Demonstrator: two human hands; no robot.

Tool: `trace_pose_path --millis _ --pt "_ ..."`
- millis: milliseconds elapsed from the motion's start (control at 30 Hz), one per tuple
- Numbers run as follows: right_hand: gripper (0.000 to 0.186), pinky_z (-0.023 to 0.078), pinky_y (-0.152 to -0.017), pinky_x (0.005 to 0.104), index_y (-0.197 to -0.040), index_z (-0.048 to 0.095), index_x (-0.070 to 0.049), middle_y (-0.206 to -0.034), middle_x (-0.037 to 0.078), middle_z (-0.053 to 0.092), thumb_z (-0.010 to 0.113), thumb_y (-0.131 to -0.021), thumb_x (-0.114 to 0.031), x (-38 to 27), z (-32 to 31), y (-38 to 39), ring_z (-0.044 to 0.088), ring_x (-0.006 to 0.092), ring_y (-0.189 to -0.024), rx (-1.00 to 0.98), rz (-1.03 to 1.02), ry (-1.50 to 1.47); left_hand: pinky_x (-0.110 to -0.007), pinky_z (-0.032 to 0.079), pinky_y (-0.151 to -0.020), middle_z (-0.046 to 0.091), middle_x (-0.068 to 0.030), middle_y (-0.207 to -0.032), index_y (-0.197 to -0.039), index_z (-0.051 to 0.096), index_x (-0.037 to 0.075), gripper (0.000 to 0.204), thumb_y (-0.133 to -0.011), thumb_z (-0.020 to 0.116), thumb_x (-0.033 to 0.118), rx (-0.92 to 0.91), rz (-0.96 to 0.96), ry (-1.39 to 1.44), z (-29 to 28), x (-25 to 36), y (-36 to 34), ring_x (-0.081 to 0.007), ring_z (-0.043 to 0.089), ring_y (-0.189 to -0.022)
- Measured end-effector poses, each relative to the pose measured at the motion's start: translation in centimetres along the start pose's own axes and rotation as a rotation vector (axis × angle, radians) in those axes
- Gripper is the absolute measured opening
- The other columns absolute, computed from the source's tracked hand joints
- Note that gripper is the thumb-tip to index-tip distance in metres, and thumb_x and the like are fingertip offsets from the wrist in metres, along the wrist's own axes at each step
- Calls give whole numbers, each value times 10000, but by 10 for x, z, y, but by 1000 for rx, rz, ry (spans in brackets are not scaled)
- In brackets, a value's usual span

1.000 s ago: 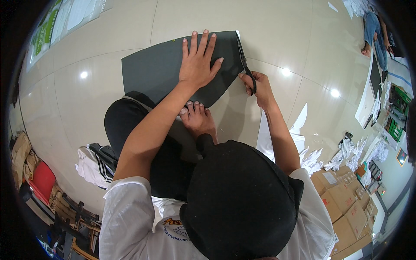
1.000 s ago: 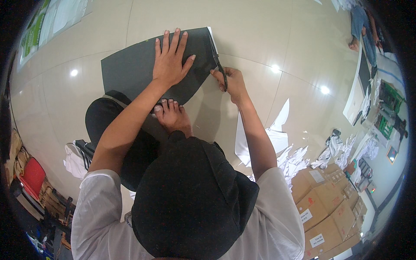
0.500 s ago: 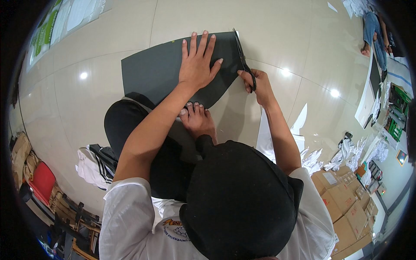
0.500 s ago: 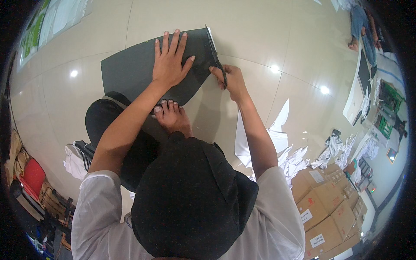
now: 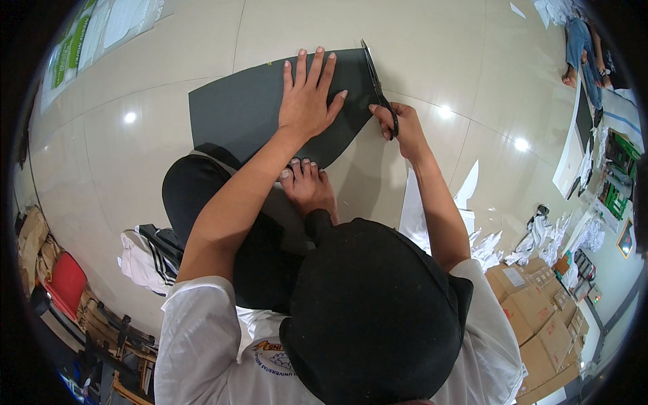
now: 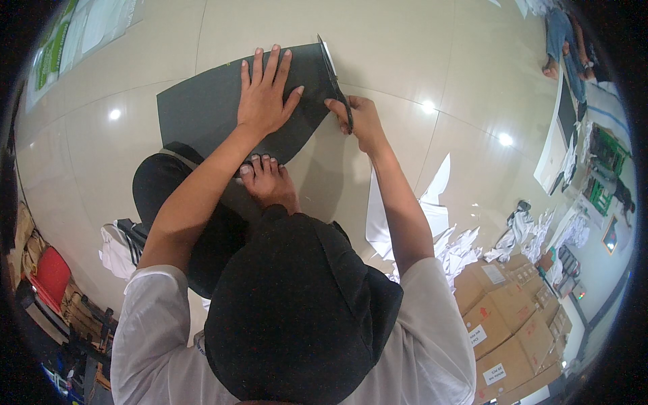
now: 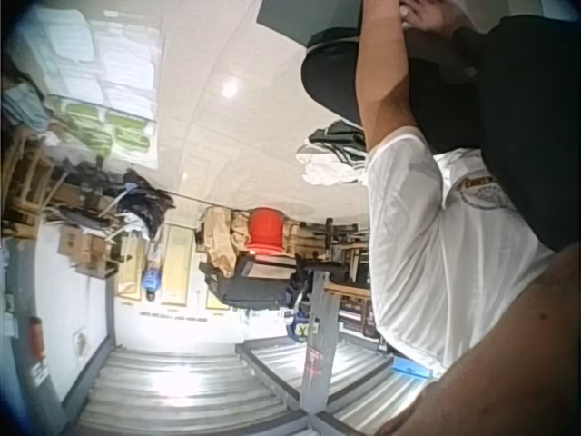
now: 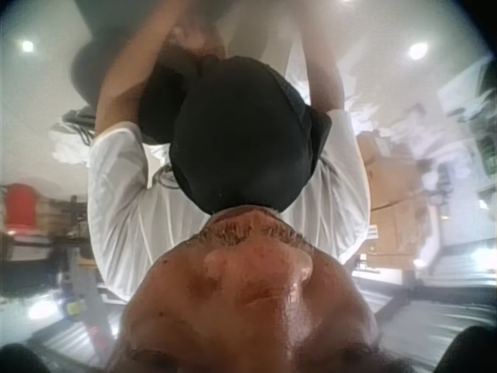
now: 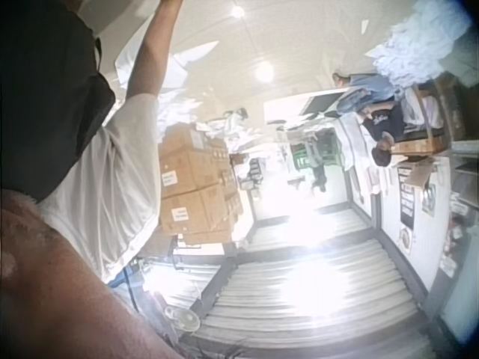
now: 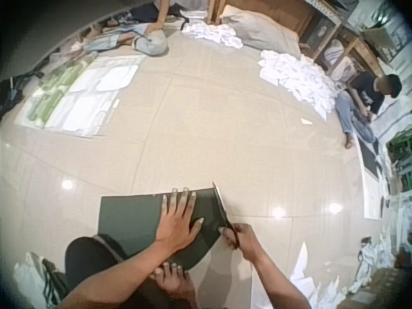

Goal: The person sits on the floor and uses scissors to cut a large piece of white fabric with a black printed design. They trim the edges of the fabric, flip it over to reveal the printed side, and continue cutting along the design lines.

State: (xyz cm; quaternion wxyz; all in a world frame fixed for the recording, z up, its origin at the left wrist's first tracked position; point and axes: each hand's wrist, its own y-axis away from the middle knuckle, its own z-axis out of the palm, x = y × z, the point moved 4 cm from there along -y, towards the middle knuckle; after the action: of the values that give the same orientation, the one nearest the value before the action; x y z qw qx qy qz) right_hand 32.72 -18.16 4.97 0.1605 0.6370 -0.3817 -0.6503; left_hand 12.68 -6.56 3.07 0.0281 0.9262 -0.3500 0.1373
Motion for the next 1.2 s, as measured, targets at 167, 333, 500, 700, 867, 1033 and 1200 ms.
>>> trace_pose_path --millis 167,333,500,700,867,1033,1200 --pt "339 356 -505 250 -783 648 -85 -634 -29 553 875 -920 -296 2 -2 -3 507 75 -527 -15 3 12 -679 188 -1302 277 -180 -1776 -1729 307 117 790 -1102 503 556 15 9 4 -1 1 0 -473 228 -1631" --pt "342 404 -513 296 -840 686 -35 -647 14 602 886 -911 -304 2 -5 -1 541 112 -539 123 -42 61 -674 196 -1301 302 -186 -1766 -1728 302 103 801 -1105 481 574 34 20 -18 1 0 1 -461 246 -1628" --pt "350 520 -627 377 -944 732 -32 -713 87 698 882 -885 -342 -32 -9 -24 665 233 -637 484 -436 518 -611 301 -1266 460 -250 -1628 -1666 397 72 749 -1057 638 436 209 -14 258 -12 -9 -2 -462 414 -1524" --pt "300 570 -775 461 -1040 726 -72 -910 114 762 831 -873 -297 -53 6 -60 739 341 -846 695 -602 690 -529 472 -1092 607 -205 -1367 -1459 594 68 677 -916 825 400 159 -160 168 -50 -45 0 -416 583 -1273" --pt "344 519 -948 519 -1105 657 -34 -1084 182 704 773 -799 -138 -1 -31 -26 666 410 -1088 775 -769 766 -520 511 -1008 611 -152 -1286 -1323 633 107 557 -880 869 347 -10 -247 74 -66 -60 32 -371 578 -1263" --pt "389 472 -971 558 -1122 635 32 -1122 259 664 770 -789 -117 125 -122 76 610 485 -1101 1083 -592 711 -513 531 -974 668 -180 -1201 -1238 641 75 391 -945 804 276 -31 -162 57 -39 -64 44 -405 617 -1199" --pt "400 481 -862 524 -1128 654 72 -1015 242 665 796 -875 -203 274 -188 224 626 436 -969 1504 -258 723 -484 518 -981 700 -229 -1199 -1238 629 20 333 -1060 668 298 -72 -386 486 -34 -45 14 -393 668 -1116"
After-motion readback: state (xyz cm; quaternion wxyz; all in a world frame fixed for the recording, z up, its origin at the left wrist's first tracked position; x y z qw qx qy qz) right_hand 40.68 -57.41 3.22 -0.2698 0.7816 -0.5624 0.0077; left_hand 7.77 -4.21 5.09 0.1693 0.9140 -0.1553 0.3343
